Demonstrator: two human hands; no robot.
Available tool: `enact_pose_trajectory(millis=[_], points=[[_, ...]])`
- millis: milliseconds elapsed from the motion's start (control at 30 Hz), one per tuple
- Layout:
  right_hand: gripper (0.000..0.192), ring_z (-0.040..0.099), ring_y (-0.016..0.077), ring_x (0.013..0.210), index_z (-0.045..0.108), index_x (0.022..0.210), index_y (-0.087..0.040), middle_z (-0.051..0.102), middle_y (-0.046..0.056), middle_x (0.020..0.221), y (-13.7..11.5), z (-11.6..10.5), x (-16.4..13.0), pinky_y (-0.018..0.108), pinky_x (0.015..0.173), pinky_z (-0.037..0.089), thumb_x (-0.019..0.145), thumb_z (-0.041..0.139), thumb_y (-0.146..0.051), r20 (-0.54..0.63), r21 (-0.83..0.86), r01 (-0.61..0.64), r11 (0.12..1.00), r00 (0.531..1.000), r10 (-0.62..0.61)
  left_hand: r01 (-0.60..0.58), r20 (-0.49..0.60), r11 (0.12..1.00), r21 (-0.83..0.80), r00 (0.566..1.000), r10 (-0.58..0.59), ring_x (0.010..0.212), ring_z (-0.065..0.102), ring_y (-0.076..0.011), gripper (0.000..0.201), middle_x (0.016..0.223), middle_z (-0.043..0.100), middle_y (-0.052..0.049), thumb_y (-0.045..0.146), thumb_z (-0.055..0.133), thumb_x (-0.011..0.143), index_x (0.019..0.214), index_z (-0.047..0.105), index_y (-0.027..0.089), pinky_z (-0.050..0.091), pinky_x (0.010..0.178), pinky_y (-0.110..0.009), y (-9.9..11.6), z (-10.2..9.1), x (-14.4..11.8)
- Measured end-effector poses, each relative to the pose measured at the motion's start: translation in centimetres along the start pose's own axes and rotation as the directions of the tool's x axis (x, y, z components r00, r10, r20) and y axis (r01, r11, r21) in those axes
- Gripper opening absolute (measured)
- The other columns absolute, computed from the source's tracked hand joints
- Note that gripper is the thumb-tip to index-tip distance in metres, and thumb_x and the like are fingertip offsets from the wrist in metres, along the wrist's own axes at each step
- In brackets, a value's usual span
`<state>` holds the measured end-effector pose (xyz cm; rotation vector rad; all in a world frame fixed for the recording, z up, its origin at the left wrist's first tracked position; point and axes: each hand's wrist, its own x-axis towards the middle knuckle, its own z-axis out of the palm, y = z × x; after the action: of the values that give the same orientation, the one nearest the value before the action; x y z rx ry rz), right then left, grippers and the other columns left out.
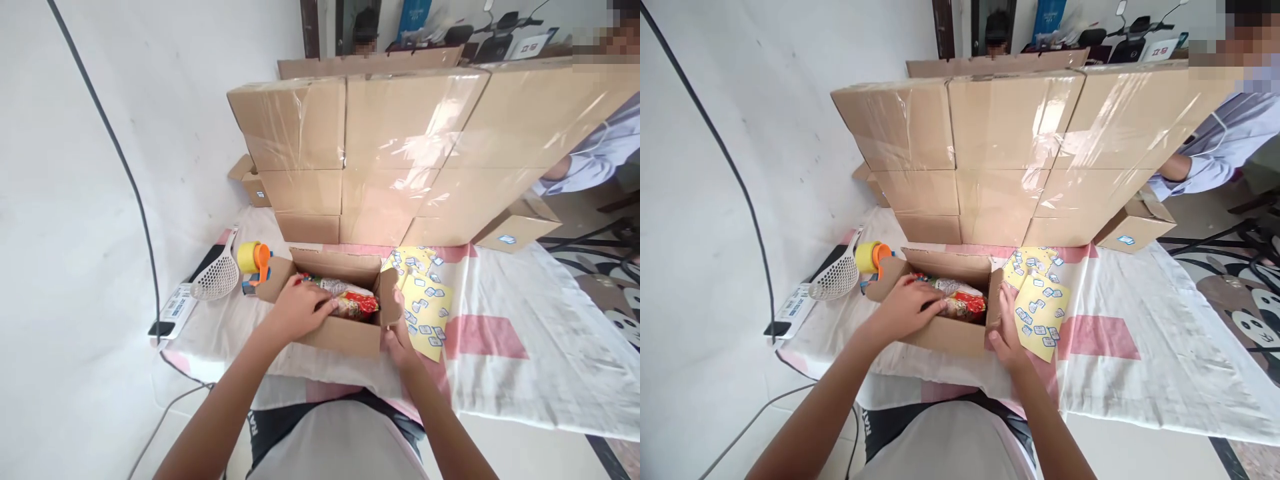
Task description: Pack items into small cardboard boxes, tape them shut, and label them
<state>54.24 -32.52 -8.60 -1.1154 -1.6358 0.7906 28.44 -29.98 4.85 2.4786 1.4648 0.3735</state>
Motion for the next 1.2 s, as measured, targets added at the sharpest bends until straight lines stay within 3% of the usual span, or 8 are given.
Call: enact_pose_trajectory(millis=[133,233,300,433,533,800,967,1200], points=[[0.042,0.021,0.0304,0.156,0.067,0.13,-0.034,0.023,0.0,0.168,-3.2,-0.5,1.7,0.054,0.127,0.018,0.101,0.041,-0.051,-0.002,-0.007,-0.004,1.0,1.0,0.004,0.082,-0.257,0.996,0.032,0.964,-0.071,0.134,0.054,-0.029,0.027,0.13,0.07,-0.004,0.041,0.051,0.1,0.111,0.073,0.032,0.026,0.118,-0.056,-0.4,1.7,-2.1],[0.029,0.018,0.0286,0.157,0.069,0.119,-0.031,0.029,0.001,0.166,-4.3,0.3,3.1,0.053,0.127,0.019,0.095,0.055,-0.038,0.012,0.062,-0.133,0.989,0.991,0.133,0.34,-0.649,0.925,-0.166,0.669,-0.363,0.145,0.042,-0.0343,0.049,0.154,0.049,-0.012,0.042,0.063,0.093,0.14,0.056,0.03,0.033,0.117,-0.058,-2.2,2.6,-4.6],[0.05,0.018,0.025,0.157,0.054,0.139,-0.032,0.031,0.003,0.165,-4.3,0.9,3.7,0.05,0.128,0.018,0.09,0.056,-0.031,0.025,0.151,-0.155,0.976,0.988,0.153,0.362,-0.648,0.853,-0.376,0.555,-0.521,0.144,0.044,-0.0339,0.077,0.156,0.044,-0.018,0.043,0.065,0.091,0.157,0.029,0.026,0.043,0.112,-0.055,-3.4,3.7,-5.8],[0.093,0.032,0.0215,0.152,0.005,0.162,-0.033,0.027,0.005,0.166,-4.0,1.4,4.6,0.043,0.122,0.034,0.083,0.054,-0.023,0.024,0.282,-0.133,0.95,0.991,0.132,0.206,-0.44,0.93,-0.305,0.835,-0.33,0.145,0.043,-0.0336,0.08,0.152,0.051,-0.014,0.045,0.068,0.089,0.157,0.029,0.028,0.041,0.116,-0.054,-3.7,5.9,-6.8],[0.089,0.029,0.0227,0.152,0.014,0.161,-0.032,0.031,0.006,0.163,-3.6,1.1,5.1,0.043,0.124,0.029,0.082,0.054,-0.019,0.035,0.201,-0.101,0.974,0.995,0.096,0.062,-0.292,0.994,-0.087,0.953,-0.085,0.146,0.042,-0.0358,0.09,0.152,0.051,-0.013,0.052,0.076,0.08,0.156,0.033,0.029,0.034,0.121,-0.056,-3.0,5.9,-6.9],[0.025,0.039,0.0296,0.143,0.066,0.116,-0.027,0.045,0.011,0.143,-3.2,-0.5,6.0,0.052,0.12,0.031,0.096,0.056,-0.037,0.104,0.016,0.124,0.992,0.987,-0.125,0.047,-0.316,0.978,-0.203,0.942,-0.111,0.118,0.065,-0.0268,0.061,0.127,0.064,-0.01,0.028,0.071,0.084,0.141,0.048,0.028,0.057,0.093,-0.038,-3.4,3.7,-7.4],[0.04,0.036,0.0283,0.147,0.069,0.117,-0.029,0.043,0.009,0.154,-3.4,-1.1,6.6,0.052,0.123,0.027,0.102,0.041,-0.054,0.143,0.058,0.071,0.996,0.987,-0.078,0.376,-0.634,0.909,-0.179,0.662,-0.399,0.119,0.061,-0.0348,0.049,0.126,0.064,-0.014,0.044,0.074,0.084,0.126,0.059,0.023,0.05,0.1,-0.055,-1.5,4.1,-3.6],[0.052,0.028,0.0281,0.152,0.049,0.141,-0.037,0.034,0.002,0.162,-2.8,-0.9,5.8,0.05,0.123,0.027,0.091,0.062,-0.046,0.221,0.184,-0.147,0.972,0.97,0.105,0.117,-0.456,0.993,-0.007,0.883,-0.108,0.13,0.059,-0.0256,0.027,0.135,0.069,-0.004,0.028,0.048,0.101,0.119,0.068,0.029,0.042,0.112,-0.05,-0.5,5.5,-2.5]])
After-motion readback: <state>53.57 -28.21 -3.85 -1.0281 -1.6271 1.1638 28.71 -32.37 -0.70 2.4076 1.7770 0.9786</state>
